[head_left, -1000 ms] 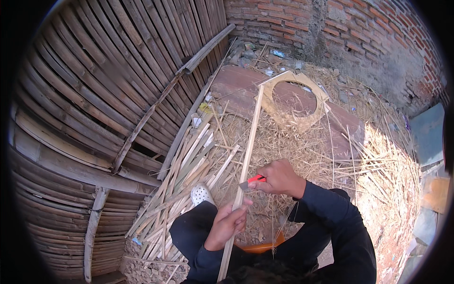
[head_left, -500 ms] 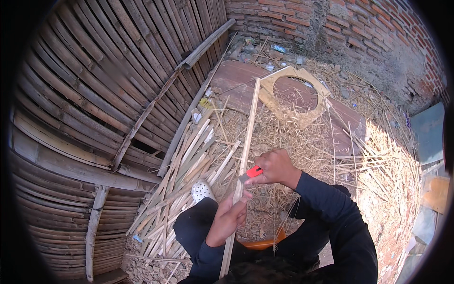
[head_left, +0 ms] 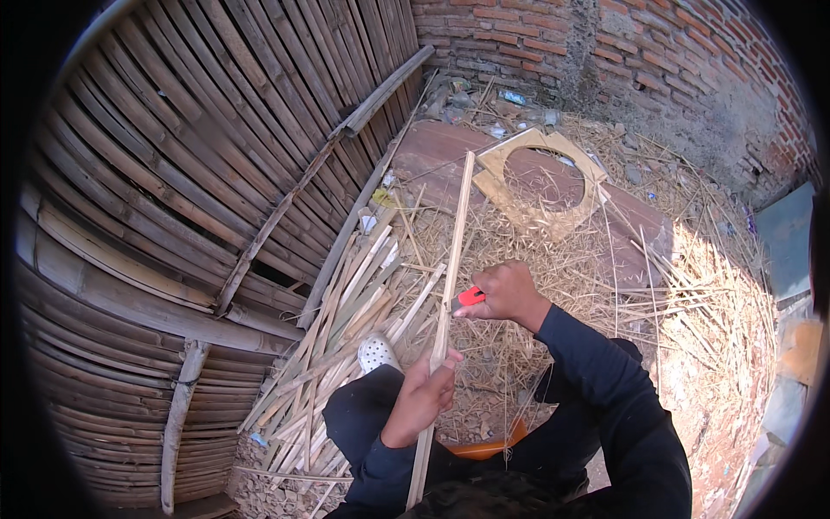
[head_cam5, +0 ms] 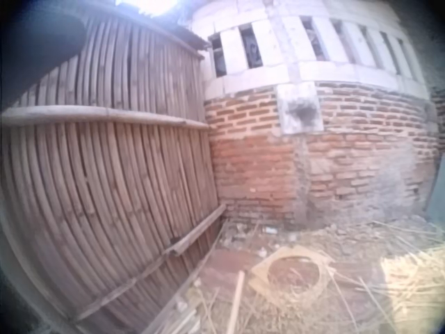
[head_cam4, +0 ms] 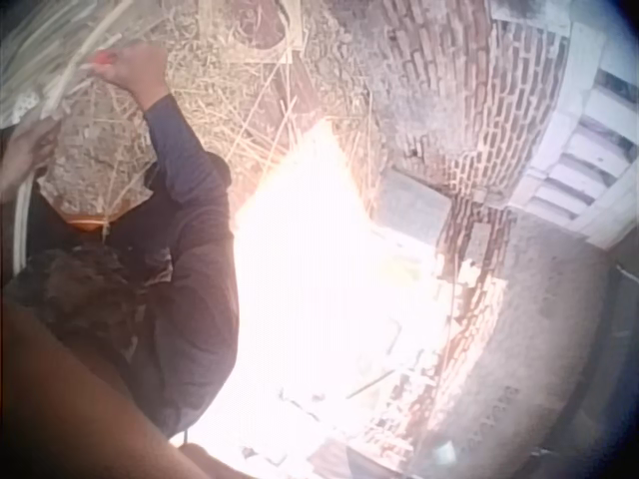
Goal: The person sits on the ground and uses a red utility knife to shave a long bamboo stick. They hold the stick with their left hand and scrape the surface with the knife in their right hand, removing thin strips of bamboo. The person occasionally rotates the stick to work on different sides.
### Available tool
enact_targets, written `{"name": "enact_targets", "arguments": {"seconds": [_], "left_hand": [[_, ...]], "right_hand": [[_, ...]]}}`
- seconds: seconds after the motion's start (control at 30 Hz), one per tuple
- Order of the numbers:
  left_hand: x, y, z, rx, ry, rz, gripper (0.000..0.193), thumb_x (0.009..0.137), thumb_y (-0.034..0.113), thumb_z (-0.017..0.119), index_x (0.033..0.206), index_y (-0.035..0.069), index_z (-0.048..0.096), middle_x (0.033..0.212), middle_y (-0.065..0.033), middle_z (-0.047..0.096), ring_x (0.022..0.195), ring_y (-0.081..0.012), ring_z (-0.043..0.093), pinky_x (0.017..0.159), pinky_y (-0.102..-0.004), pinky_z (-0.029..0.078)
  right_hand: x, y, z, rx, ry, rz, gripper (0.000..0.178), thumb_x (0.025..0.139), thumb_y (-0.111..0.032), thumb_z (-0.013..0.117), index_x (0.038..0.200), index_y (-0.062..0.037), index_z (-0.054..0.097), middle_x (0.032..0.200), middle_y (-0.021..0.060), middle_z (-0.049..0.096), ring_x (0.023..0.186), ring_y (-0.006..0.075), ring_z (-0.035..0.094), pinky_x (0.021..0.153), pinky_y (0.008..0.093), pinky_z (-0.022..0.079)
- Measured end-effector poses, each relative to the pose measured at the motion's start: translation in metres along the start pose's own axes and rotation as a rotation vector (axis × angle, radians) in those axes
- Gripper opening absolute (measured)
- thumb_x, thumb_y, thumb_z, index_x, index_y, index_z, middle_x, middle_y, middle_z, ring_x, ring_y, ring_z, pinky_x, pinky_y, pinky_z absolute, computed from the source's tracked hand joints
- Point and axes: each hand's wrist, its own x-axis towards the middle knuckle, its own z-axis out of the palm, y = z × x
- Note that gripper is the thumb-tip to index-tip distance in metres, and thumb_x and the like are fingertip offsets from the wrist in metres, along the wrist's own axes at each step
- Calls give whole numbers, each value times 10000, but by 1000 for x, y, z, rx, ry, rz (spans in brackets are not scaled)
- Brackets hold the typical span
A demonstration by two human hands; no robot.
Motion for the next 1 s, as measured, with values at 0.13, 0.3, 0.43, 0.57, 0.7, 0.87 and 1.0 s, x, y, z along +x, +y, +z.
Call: {"name": "enact_targets", "arguments": {"seconds": [0.13,0.3,0.43,0.57,0.7,0.87,1.0], "left_hand": [[-2,-4,4,8,29,-14,172,976,183,462,1107,72,471,622,49,311,461,-43,271,434,-215,225],[-2,-6,6,35,16,-21,162,978,176,463,1100,71,475,631,45,325,468,-43,276,433,-213,221],[-5,-10,7,38,-6,-48,157,984,185,470,1095,74,482,633,48,344,489,-40,300,448,-210,253],[-6,-20,5,111,-54,-47,148,993,184,463,1096,82,490,641,55,376,519,-33,341,465,-213,300],[-12,-36,7,117,-114,-74,144,993,177,466,1089,74,493,650,58,386,523,-26,344,467,-208,303],[-22,-34,13,84,-303,-219,161,994,188,470,1097,68,499,633,64,361,501,-25,319,449,-198,274],[-8,-24,-7,-31,-72,-109,181,991,179,463,1117,54,498,592,62,322,462,-33,297,438,-197,257]], "right_hand": [[2,13,1,-88,24,54,665,692,-777,543,577,-123,583,476,65,533,433,240,571,425,356,430],[5,29,1,-103,-20,148,656,735,-751,521,615,-115,624,494,96,553,478,263,595,457,386,451],[14,51,-6,-118,-3,257,685,754,-755,485,623,-99,629,508,118,565,502,298,602,492,424,461],[19,84,-9,-148,-15,405,715,792,-740,445,669,-69,657,557,165,587,569,338,619,557,463,469],[23,129,-18,-200,-40,704,754,838,-714,395,771,-23,690,649,224,618,689,395,636,626,474,482],[-29,216,-29,-140,128,1081,886,870,-732,243,713,37,653,743,317,612,743,450,623,697,501,472],[-16,165,-50,25,-32,947,818,890,-694,295,636,19,607,597,230,571,617,376,604,606,464,450]]}}
